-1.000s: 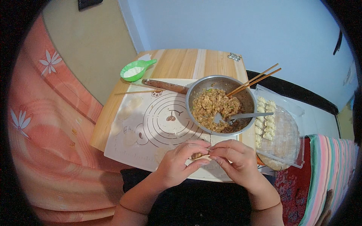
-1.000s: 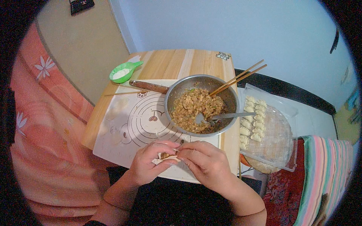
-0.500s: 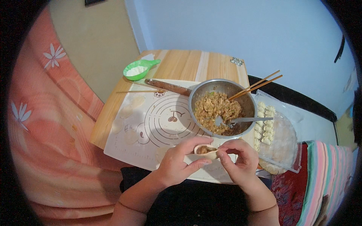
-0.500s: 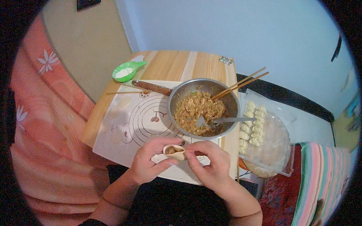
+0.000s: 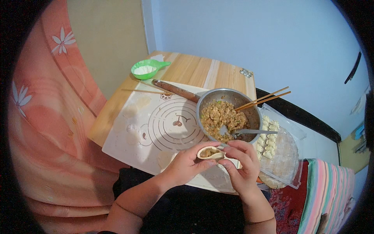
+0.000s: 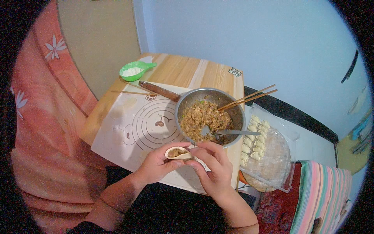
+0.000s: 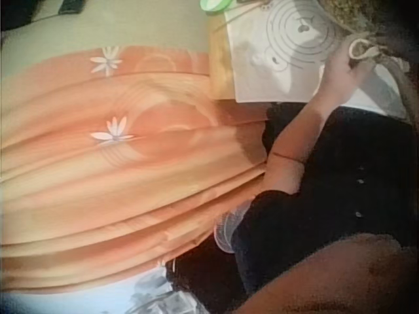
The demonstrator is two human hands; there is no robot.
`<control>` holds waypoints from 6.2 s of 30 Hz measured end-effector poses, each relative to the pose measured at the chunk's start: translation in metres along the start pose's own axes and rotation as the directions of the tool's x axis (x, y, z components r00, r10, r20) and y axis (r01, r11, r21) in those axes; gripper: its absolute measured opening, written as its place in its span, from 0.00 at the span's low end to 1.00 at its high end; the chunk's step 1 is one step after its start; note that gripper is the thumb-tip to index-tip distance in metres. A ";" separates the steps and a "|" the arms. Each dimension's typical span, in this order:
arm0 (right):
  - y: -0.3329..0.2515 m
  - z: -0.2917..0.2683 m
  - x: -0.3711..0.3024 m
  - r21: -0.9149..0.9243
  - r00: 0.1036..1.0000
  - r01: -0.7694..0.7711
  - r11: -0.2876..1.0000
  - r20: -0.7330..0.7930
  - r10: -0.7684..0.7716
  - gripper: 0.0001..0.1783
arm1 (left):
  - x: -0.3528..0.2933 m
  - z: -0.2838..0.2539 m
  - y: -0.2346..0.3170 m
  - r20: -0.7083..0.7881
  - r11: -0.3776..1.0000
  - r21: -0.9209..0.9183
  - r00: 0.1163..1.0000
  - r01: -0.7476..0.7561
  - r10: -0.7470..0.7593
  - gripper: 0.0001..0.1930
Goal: The person prepares dumplings by placing a spoonful of meat filling onto a round dough wrapper held in their left hand. They then fold and pleat the edges to seal the dumpling, placing the finished unit into a plastic container. This process is repeated multiple times throughout the clip.
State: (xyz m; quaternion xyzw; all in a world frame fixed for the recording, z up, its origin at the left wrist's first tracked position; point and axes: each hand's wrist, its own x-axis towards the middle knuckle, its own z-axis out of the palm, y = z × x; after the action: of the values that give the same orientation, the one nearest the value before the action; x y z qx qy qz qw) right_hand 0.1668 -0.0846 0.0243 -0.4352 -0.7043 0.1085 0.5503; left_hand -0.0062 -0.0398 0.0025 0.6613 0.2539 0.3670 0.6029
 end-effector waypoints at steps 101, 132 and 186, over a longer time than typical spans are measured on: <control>0.009 0.005 -0.002 -0.154 0.999 -0.051 0.987 0.010 0.053 0.09 | 0.005 -0.002 -0.022 0.110 0.981 -0.120 0.984 0.155 -0.142 0.17; 0.006 0.005 0.000 -0.321 0.964 -0.152 0.935 0.162 0.212 0.16 | 0.003 0.007 -0.030 0.030 0.986 0.047 0.986 0.161 -0.163 0.17; 0.062 0.016 -0.043 -0.074 0.780 -0.571 0.817 0.262 0.569 0.09 | -0.024 -0.007 -0.058 0.111 0.795 -0.472 0.920 0.381 -0.375 0.21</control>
State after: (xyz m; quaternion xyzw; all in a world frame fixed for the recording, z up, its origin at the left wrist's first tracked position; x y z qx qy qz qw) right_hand 0.1841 -0.0736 -0.0496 -0.6059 -0.6079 0.3315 0.3917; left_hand -0.0202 -0.0458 -0.0591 0.4269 0.2768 0.2871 0.8116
